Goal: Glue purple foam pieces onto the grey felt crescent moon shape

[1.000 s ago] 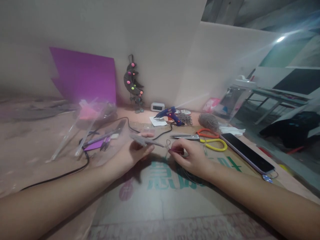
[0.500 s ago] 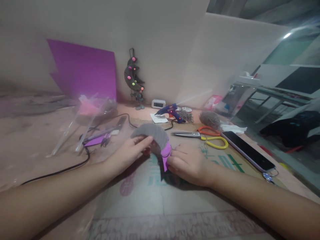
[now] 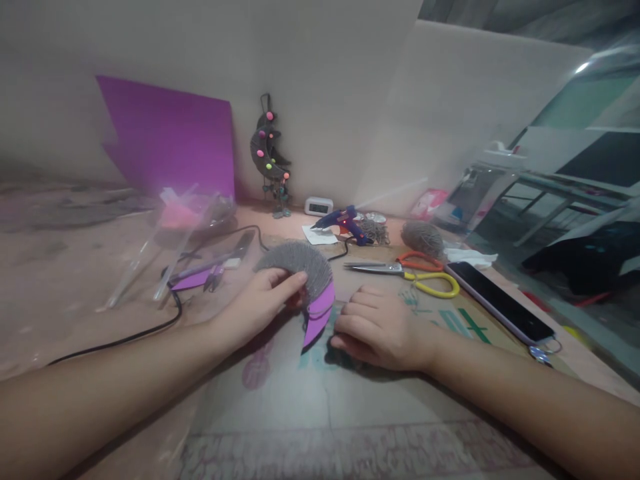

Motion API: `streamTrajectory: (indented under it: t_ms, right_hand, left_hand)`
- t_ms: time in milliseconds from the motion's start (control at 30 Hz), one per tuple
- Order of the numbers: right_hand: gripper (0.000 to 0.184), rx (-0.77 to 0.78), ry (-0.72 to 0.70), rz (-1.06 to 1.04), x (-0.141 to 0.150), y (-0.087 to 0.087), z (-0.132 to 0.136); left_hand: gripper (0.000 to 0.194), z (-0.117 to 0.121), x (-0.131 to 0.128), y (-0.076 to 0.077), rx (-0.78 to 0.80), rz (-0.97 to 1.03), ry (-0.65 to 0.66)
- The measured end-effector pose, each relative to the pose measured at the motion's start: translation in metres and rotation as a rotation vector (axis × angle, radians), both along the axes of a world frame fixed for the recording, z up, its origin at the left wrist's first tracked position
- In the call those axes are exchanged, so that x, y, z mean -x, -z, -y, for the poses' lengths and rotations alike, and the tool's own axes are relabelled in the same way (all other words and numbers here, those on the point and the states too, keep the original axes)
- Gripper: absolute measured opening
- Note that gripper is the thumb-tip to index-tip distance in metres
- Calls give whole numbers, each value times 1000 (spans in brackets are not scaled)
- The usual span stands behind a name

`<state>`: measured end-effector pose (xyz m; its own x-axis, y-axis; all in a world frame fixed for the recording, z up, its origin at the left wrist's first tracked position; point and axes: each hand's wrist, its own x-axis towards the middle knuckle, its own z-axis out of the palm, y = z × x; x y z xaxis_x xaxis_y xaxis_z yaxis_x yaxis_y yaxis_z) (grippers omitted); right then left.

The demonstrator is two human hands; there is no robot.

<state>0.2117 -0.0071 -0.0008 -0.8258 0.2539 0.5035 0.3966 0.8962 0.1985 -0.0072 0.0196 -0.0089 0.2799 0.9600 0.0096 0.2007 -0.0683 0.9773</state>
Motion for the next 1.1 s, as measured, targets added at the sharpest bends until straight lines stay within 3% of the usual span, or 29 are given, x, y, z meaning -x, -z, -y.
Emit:
streamTrajectory:
  t_ms: [300,400,600,900,1100]
  right_hand:
    - [16,312,302,-281,-10,-1,-20]
    - [16,340,258,-300,-8,-1,-22]
    - [14,231,156,-166,-5,-3,-13]
    - [14,276,197,-185,-6,0,-16]
    - [19,296,203,-277,-6,1,-16]
  left_hand:
    - [40,5,-2,-6,-7,-76,3]
    - [39,7,-2,-9,-29,-121,11]
    - [38,7,0,-10,-93,-183,43]
    - [36,7,0,-9,-101,-203,63]
    - [40,7,0,-11,-79,-212,-3]
